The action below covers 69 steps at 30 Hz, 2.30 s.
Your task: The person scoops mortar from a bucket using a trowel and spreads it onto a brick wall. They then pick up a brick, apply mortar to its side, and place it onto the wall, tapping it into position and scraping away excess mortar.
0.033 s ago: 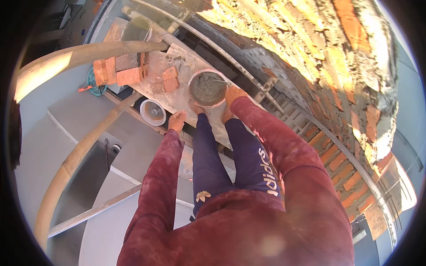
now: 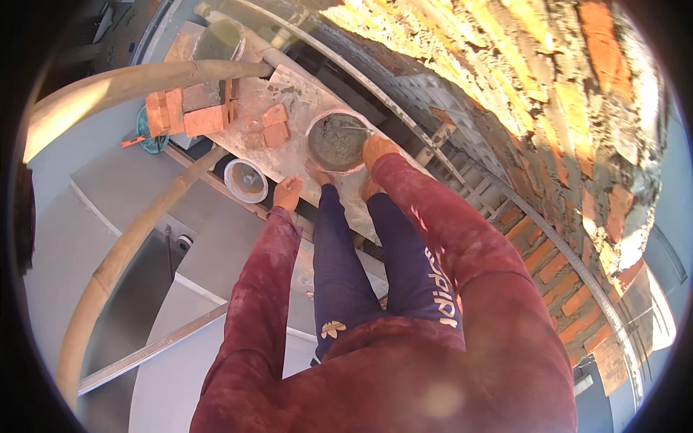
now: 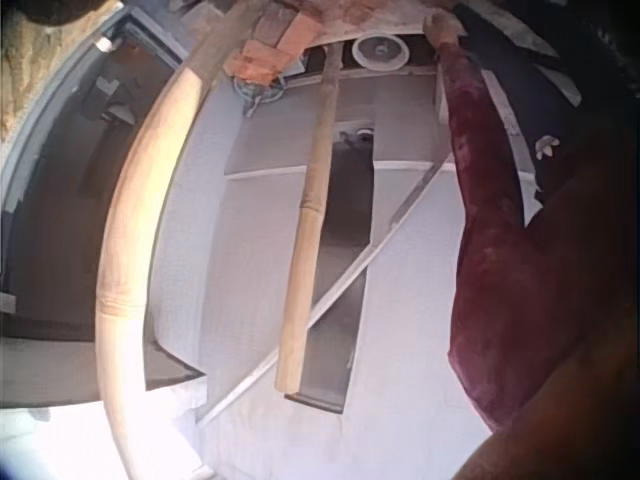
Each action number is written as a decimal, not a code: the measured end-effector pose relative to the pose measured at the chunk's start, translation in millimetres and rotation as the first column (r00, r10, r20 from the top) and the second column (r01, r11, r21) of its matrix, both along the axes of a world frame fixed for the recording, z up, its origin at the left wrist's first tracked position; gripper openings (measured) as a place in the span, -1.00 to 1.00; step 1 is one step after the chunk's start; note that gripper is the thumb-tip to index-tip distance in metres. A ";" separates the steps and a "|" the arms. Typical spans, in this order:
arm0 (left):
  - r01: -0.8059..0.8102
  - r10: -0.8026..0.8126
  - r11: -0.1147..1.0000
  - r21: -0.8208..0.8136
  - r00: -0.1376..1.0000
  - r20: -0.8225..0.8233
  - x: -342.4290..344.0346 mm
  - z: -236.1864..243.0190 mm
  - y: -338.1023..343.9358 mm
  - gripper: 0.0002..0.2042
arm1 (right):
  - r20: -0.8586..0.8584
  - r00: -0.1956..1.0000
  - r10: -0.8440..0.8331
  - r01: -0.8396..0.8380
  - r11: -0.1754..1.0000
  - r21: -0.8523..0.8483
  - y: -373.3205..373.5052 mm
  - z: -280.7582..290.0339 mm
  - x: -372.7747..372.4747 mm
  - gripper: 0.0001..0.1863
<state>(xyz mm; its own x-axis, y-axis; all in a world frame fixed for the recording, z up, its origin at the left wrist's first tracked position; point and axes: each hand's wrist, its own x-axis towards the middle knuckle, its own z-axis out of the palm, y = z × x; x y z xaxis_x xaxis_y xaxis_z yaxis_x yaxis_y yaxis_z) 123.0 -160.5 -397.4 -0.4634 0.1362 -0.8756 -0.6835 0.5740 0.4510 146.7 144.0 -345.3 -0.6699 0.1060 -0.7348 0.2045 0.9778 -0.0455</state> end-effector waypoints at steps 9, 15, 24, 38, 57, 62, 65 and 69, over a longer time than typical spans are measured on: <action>-0.008 -0.015 0.998 -0.064 0.940 -0.340 -45.8 -209.0 21.4 -0.44 | 0.037 0.997 0.061 -0.062 0.998 0.018 -38.6 -184.7 -17.3 -0.66; -0.112 0.113 0.994 0.019 0.992 -0.056 -36.0 -203.3 36.4 -0.57 | 0.215 0.932 -0.292 0.351 0.876 -0.331 -21.0 -223.5 28.1 -0.73; -0.272 0.272 0.961 0.054 0.962 0.012 14.2 -144.1 65.5 -0.64 | 0.532 0.587 -0.610 0.802 0.350 -0.484 -30.1 -188.8 86.0 -0.83; -0.505 0.499 0.863 0.004 0.854 0.147 -31.7 -146.6 26.2 -0.40 | 0.538 0.585 -0.607 0.776 0.226 -0.588 22.3 -124.1 120.8 -0.61; -0.530 0.306 0.296 0.795 0.841 0.446 -138.3 374.1 283.2 -0.13 | 0.078 0.586 -0.807 0.510 0.292 -0.809 171.9 527.8 -23.0 -0.81; -0.517 0.250 0.301 0.801 0.854 0.457 -186.8 422.2 363.6 -0.03 | -0.699 0.624 -0.350 0.229 0.937 -0.264 198.1 528.3 -56.5 -0.78; -0.581 0.205 0.301 0.756 0.814 0.543 -200.3 441.2 376.0 0.00 | -0.776 0.605 -0.179 0.341 0.939 0.049 186.6 490.5 -75.3 -0.67; -0.553 0.158 0.283 0.784 0.833 0.530 -200.6 449.6 379.9 -0.02 | -0.806 0.592 -0.008 0.378 0.886 0.268 162.4 468.4 -77.6 -0.52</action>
<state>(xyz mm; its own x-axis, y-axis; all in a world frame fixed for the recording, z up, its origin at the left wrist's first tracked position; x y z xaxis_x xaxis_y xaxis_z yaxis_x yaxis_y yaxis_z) -77.7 219.5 52.2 -0.4381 0.7936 -0.4222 -0.8985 -0.3719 0.2333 69.1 306.4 123.1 -0.8798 0.4397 0.1806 0.4579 0.8859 0.0736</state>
